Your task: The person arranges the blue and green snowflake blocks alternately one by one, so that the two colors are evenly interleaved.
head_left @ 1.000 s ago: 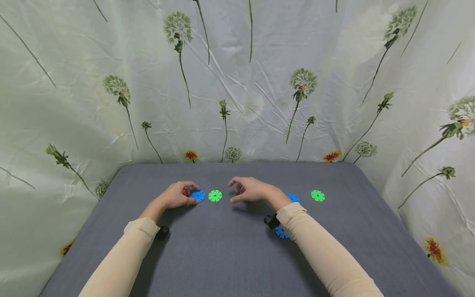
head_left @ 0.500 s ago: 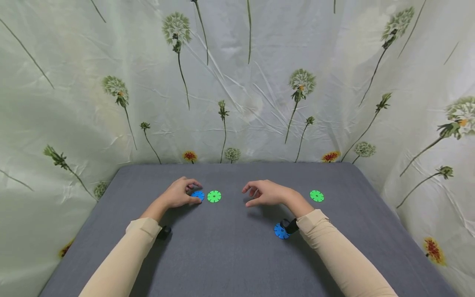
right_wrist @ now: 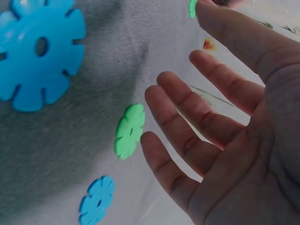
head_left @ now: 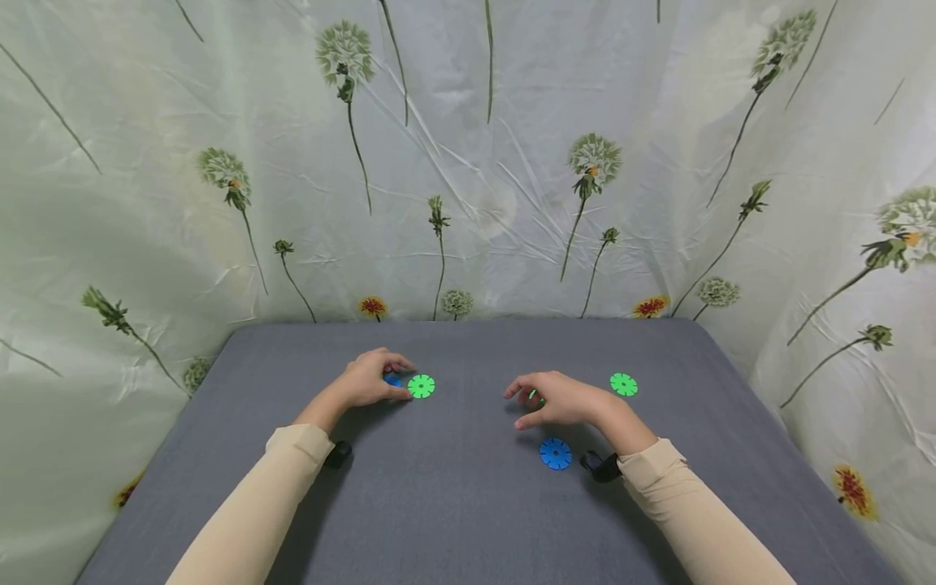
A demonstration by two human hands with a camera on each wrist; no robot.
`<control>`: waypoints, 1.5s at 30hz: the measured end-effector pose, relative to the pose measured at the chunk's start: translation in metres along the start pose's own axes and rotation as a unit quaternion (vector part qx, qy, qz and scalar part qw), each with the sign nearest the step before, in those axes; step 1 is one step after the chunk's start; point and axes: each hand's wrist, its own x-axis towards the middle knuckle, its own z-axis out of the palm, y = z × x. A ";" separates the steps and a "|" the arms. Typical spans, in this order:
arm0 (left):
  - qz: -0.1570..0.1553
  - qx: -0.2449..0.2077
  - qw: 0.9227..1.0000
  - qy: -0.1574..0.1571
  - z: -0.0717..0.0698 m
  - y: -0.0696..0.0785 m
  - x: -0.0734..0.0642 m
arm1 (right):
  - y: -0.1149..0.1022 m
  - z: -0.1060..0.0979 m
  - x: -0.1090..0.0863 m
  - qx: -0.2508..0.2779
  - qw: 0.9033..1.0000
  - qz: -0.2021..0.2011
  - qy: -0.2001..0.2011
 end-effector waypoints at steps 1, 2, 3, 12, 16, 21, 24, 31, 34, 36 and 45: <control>0.001 0.000 1.000 -0.002 0.001 0.001 0.001 | 0.001 0.001 -0.003 0.000 1.000 0.003 0.001; 0.002 0.000 1.000 -0.003 0.001 0.003 0.002 | 0.002 0.001 -0.005 -0.001 1.000 0.006 0.002; 0.004 0.001 1.000 -0.004 0.002 0.004 0.002 | 0.004 0.002 -0.008 -0.001 1.000 0.010 0.004; 0.008 0.006 1.000 -0.006 0.008 0.011 0.004 | 0.016 0.012 -0.031 -0.005 1.000 0.016 0.026; 0.006 0.010 1.000 -0.009 0.009 0.012 0.007 | 0.021 0.017 -0.041 -0.001 0.999 0.014 0.042; 0.005 0.011 1.000 -0.013 0.010 0.012 0.008 | 0.026 0.023 -0.050 0.000 0.998 0.015 0.055; 0.002 0.013 1.000 -0.010 0.011 0.012 0.007 | 0.027 0.026 -0.054 0.002 0.998 0.020 0.059; 0.002 0.010 1.000 -0.007 0.011 0.013 0.007 | 0.031 0.032 -0.061 -0.001 0.998 0.020 0.064; 0.008 0.008 1.000 -0.011 0.011 0.013 0.008 | 0.032 0.034 -0.063 0.001 0.997 0.016 0.070; 0.015 0.003 1.000 -0.016 0.010 0.013 0.009 | 0.033 0.035 -0.064 -0.003 0.997 0.011 0.075; 0.024 0.007 0.999 -0.023 0.010 0.015 0.009 | 0.035 0.040 -0.063 -0.014 0.995 0.008 0.099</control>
